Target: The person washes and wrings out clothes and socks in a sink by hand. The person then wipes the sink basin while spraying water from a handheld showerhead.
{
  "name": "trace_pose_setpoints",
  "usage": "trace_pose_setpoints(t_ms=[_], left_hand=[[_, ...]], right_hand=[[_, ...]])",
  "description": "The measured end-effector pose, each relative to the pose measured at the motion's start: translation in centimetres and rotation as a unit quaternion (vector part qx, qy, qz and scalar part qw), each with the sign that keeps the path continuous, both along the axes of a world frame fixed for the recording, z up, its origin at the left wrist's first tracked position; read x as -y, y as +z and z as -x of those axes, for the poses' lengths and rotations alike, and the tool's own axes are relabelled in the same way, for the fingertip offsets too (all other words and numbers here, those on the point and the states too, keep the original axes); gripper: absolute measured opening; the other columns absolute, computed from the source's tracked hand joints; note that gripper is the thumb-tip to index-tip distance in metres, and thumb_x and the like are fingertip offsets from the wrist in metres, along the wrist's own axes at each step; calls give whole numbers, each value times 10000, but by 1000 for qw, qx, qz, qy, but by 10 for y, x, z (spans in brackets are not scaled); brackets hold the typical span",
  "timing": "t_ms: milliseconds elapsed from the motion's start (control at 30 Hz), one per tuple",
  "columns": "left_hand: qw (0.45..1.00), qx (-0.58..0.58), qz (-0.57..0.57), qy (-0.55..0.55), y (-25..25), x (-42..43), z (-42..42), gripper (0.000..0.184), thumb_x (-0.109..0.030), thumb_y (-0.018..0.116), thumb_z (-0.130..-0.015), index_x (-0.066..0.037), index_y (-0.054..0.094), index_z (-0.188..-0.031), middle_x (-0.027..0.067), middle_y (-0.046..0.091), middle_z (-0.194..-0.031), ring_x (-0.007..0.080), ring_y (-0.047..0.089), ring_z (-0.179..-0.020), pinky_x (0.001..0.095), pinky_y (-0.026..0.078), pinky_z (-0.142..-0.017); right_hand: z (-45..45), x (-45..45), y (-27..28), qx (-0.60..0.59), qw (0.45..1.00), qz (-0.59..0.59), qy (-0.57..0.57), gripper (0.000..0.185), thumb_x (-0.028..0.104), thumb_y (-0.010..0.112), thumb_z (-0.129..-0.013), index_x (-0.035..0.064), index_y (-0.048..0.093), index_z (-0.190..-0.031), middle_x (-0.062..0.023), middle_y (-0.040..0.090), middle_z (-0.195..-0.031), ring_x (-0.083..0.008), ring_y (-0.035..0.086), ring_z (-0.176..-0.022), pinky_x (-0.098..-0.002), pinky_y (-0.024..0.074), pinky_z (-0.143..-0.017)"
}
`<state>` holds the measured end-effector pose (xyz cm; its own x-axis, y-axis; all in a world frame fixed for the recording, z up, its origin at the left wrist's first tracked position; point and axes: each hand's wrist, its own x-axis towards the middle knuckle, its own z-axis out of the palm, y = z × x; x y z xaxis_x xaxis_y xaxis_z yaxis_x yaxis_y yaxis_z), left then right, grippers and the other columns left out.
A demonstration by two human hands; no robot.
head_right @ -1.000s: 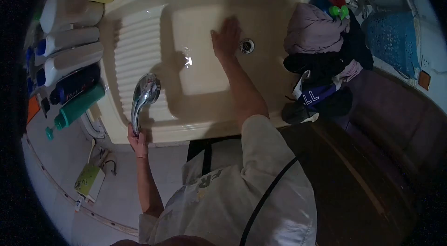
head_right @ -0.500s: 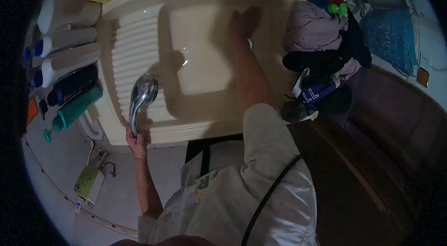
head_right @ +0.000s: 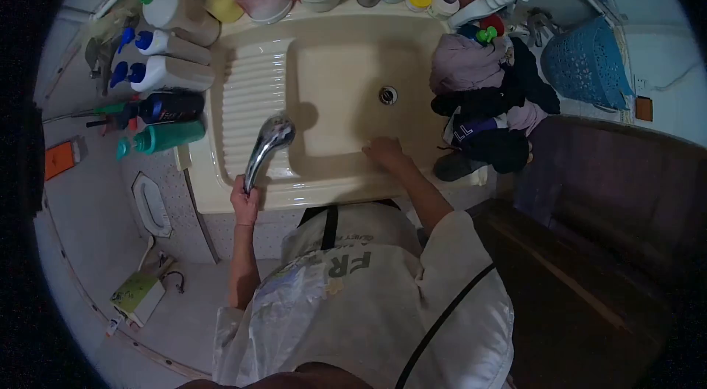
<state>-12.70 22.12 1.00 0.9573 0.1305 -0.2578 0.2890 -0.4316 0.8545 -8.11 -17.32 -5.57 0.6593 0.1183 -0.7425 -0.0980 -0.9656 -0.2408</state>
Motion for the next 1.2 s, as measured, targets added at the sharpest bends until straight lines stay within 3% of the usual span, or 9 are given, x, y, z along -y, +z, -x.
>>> trace_pose_setpoints(t_ms=[200,467,667,767,833,867,933,1033,1200], left_hand=[[949,88,-209,-221,22,8,-4,235,-177,609,-664,-72,570,-870,131,568,-752,343,571,-702,439,460,-645],[911,95,-233,-326,32,8,-11,279,-181,600,-677,-66,584,-931,118,572,-806,319,578,-753,424,464,-675],[917,60,-228,-322,37,9,-13,274,-213,623,-702,-60,574,-924,131,567,-781,333,577,-713,426,470,-644],[914,43,-225,-335,50,12,-17,282,-234,641,-723,-60,565,-932,139,579,-787,343,587,-716,429,478,-643],[912,18,-231,-338,50,11,-19,301,-247,655,-725,-62,565,-944,141,587,-804,345,592,-724,432,481,-649],[911,-4,-232,-339,51,11,-20,320,-260,668,-726,-63,565,-956,144,595,-821,348,597,-733,435,485,-655],[914,-18,-243,-325,57,15,-19,322,-251,676,-727,-65,567,-966,143,592,-828,347,597,-748,435,486,-664],[917,-35,-266,-296,63,24,-14,315,-225,691,-729,-69,575,-977,136,586,-846,342,592,-790,432,482,-692],[877,-13,-368,-308,71,31,-12,277,-157,700,-731,-71,592,-971,117,577,-864,336,566,-875,424,465,-762]], right_hand=[[29,4,-6,79,993,-34,-80,391,355,503,-853,3,644,-950,-232,630,-927,-381,604,-907,-453,463,-814],[21,10,-13,22,950,-159,-268,456,386,555,-842,-48,640,-951,-251,635,-911,-396,614,-861,-476,478,-792],[20,3,-34,92,985,-116,-93,430,362,567,-821,-48,635,-931,-232,642,-859,-364,637,-816,-459,495,-764],[4,2,-62,-85,993,-75,-34,434,387,512,-854,38,620,-1088,-184,603,-1138,-349,547,-1087,-448,417,-933],[5,3,-104,12,986,-46,162,532,440,514,-852,61,541,-1225,-148,494,-1313,-318,388,-1276,-454,315,-1045],[3,-3,-86,11,986,-51,158,532,440,514,-852,61,541,-1225,-148,494,-1313,-318,388,-1276,-454,315,-1045],[-3,-11,-51,125,991,-27,27,691,505,502,-848,72,383,-1372,-119,267,-1485,-292,154,-1396,-475,162,-1119],[-11,-14,-71,167,982,24,90,794,547,478,-845,73,247,-1439,-102,106,-1541,-246,48,-1424,-466,58,-1140],[-33,10,-87,220,968,75,93,778,558,435,-863,72,252,-1443,-96,128,-1543,-221,94,-1422,-470,32,-1134]])
